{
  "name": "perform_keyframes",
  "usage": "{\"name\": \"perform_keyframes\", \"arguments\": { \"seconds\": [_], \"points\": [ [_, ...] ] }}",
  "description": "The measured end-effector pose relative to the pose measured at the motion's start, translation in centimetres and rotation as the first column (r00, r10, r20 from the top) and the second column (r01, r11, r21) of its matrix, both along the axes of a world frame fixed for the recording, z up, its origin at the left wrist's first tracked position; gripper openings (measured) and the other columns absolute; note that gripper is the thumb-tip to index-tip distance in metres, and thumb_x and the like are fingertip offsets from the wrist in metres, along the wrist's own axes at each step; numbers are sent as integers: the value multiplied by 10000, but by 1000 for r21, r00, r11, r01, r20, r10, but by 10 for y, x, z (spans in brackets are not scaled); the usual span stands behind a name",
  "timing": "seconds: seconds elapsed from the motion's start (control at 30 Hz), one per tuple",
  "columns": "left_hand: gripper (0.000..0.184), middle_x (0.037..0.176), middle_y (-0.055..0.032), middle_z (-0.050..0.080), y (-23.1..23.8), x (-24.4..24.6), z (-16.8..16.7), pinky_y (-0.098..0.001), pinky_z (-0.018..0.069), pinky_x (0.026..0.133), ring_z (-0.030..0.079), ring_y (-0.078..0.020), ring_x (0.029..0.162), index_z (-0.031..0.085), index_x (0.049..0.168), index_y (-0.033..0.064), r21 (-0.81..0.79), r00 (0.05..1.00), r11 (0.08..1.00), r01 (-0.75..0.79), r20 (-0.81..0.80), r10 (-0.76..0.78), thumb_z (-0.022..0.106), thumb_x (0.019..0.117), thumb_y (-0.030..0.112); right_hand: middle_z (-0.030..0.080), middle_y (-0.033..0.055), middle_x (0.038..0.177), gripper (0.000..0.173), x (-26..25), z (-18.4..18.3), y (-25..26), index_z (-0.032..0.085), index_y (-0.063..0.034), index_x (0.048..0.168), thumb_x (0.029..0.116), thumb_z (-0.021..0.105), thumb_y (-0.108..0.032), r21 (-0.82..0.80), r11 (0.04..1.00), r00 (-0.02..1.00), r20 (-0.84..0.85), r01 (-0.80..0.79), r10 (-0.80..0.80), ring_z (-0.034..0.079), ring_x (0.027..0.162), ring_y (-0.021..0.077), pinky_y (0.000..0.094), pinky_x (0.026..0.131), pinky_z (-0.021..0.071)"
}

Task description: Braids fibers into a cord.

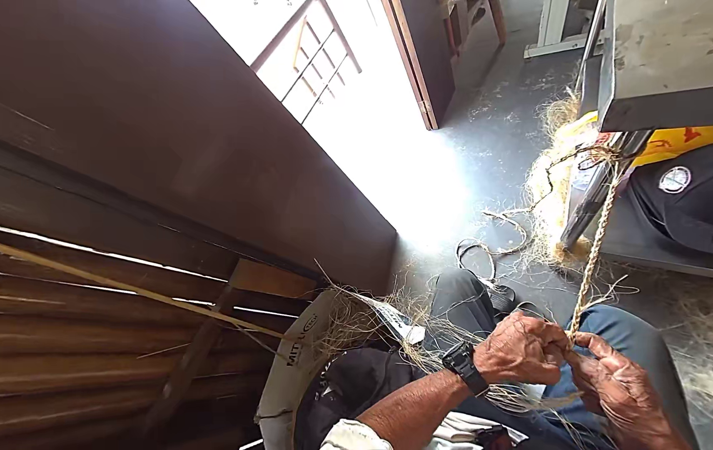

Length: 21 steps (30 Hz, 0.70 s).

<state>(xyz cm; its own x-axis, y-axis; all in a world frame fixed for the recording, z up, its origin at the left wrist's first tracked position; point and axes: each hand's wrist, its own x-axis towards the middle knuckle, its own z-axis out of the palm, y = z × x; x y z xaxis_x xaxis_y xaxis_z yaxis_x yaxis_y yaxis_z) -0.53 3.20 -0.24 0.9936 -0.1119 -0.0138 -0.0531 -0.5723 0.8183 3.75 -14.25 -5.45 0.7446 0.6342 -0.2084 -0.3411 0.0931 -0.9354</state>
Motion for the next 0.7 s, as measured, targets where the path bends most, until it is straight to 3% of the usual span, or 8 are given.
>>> {"name": "perform_keyframes", "arguments": {
  "seconds": [0.13,0.3,0.43,0.57,0.63,0.7],
  "points": [
    [126,647,-76,575,2,-1,-4,-341,445,573,553,-149,594,642,806,-33,-206,997,978,42,68,-29,584,903,21,481,-122,560,273,6,-1,-7,629,-221,1194,974,542,-85,132,989,987,-137,-61,79,367,406,-26,154,377,337],
    [161,655,-47,575,4,1,-5,-272,427,579,518,-82,597,643,792,-48,-379,999,924,47,5,-49,621,923,44,595,-121,655,303,10,-6,-15,648,-293,1244,1009,558,-124,268,956,965,-193,-121,176,422,444,-41,137,413,386],
    [186,642,-7,564,4,3,-8,-235,408,571,496,-41,588,627,759,-28,-497,995,868,17,-76,-63,652,930,42,610,-111,650,286,10,-4,-17,659,-267,1245,1003,601,-126,279,951,960,-203,-132,193,462,452,-40,134,427,419],
    [188,630,-9,562,3,1,-9,-240,403,565,491,-44,579,632,746,-25,-488,996,873,-10,-78,-32,658,921,40,668,-86,675,312,11,-4,-18,658,-231,1255,1005,574,-64,254,958,966,-184,-133,183,516,461,-23,140,445,456],
    [181,626,-21,563,2,-2,-14,-255,408,564,493,-59,574,646,761,-34,-455,998,890,-32,-56,7,653,924,44,696,-70,692,305,11,-4,-17,646,-179,1245,1000,553,-23,208,970,979,-131,-129,158,544,476,-11,152,458,469],
    [181,615,-28,558,0,-5,-19,-264,411,546,496,-71,555,647,771,-34,-420,998,905,-66,-35,57,636,926,59,722,-72,736,237,12,-1,-17,625,-74,1188,976,566,14,61,991,993,23,-117,116,600,534,-13,162,505,503]
  ]
}}
